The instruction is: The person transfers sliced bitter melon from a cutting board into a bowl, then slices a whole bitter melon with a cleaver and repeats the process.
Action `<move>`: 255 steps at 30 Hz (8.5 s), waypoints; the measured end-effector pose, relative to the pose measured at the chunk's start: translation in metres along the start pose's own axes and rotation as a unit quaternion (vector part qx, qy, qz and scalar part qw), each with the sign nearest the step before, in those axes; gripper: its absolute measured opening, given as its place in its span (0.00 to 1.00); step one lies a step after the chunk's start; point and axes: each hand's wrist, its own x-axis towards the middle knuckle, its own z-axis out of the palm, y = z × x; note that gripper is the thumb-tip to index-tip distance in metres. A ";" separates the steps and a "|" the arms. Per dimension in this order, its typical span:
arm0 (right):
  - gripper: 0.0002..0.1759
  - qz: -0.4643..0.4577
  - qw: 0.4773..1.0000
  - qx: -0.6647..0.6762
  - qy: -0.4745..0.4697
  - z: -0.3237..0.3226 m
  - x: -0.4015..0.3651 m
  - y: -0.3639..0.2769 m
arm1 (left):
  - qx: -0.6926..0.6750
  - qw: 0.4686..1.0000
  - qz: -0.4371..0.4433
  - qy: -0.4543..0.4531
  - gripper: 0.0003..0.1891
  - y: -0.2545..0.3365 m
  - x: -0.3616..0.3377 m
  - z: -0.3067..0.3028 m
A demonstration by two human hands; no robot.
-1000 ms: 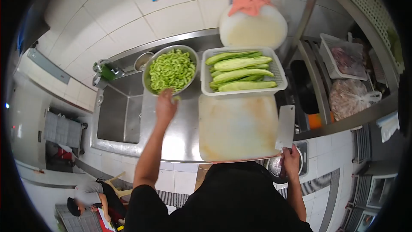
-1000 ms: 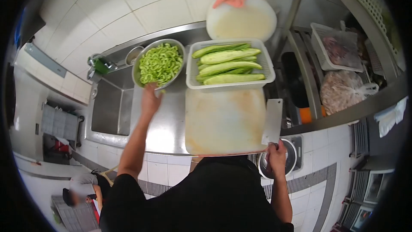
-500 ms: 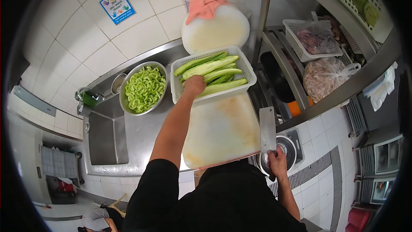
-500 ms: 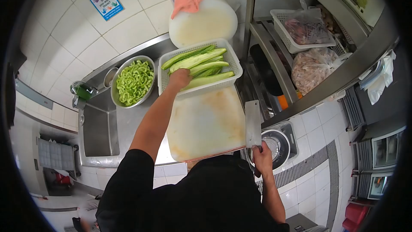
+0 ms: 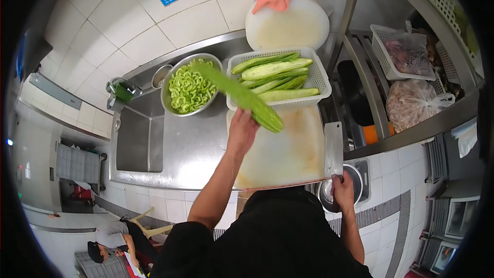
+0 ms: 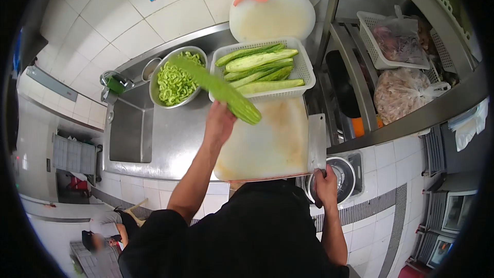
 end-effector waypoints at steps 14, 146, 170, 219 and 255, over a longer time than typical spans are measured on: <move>0.15 -0.017 0.989 -0.140 -0.049 0.013 0.020 -0.004 | 0.290 0.917 -0.271 0.030 0.18 -0.110 -0.118 -0.050; 0.14 -0.222 0.872 -0.419 -0.121 0.079 0.022 -0.084 | 0.686 0.705 0.086 -0.155 0.21 -0.116 -0.079 -0.029; 0.14 -0.197 0.863 -0.444 -0.143 0.123 0.041 -0.037 | 0.695 0.696 0.074 -0.163 0.20 -0.110 -0.085 -0.032; 0.12 -0.238 0.861 -0.419 -0.166 0.124 0.027 -0.078 | 0.690 0.706 0.089 -0.134 0.18 -0.099 -0.096 -0.042; 0.11 -0.222 0.849 -0.438 -0.198 0.115 0.001 -0.047 | 0.690 0.706 0.099 -0.127 0.16 -0.096 -0.106 -0.057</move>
